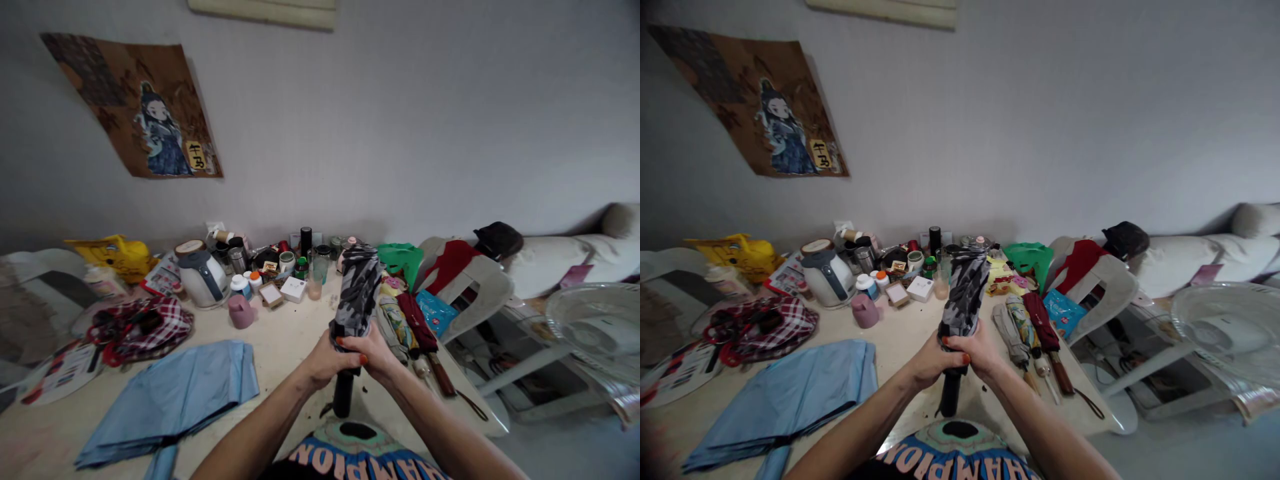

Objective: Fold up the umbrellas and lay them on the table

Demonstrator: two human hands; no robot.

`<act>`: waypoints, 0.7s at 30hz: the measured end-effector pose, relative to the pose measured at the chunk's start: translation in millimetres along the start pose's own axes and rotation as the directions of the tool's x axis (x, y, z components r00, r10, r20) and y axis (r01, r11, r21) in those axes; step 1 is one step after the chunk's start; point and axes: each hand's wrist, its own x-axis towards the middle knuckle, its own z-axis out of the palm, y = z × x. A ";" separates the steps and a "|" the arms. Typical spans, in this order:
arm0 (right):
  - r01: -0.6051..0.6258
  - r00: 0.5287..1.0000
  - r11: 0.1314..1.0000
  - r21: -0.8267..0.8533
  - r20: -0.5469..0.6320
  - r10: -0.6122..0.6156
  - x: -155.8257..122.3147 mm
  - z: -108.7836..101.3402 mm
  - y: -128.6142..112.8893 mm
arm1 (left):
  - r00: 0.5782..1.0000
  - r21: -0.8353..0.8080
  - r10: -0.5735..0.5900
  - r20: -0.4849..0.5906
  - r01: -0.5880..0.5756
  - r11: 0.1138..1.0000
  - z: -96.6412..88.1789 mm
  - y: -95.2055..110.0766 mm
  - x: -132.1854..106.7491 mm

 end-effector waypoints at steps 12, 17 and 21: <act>-0.116 0.990 0.993 0.013 0.080 0.114 -5.2 -10.8 0.7 | 0.983 0.366 0.099 -0.156 -0.035 0.930 15.0 -3.5 -0.7; -0.017 0.996 0.999 -0.033 0.091 0.019 -0.3 -12.8 4.9 | 0.981 0.410 0.074 -0.179 0.006 0.912 11.3 -11.5 5.6; 0.115 0.993 0.986 -0.118 0.021 -0.113 0.8 -9.0 0.5 | 0.972 0.522 0.133 -0.194 -0.012 0.853 4.4 -13.9 12.9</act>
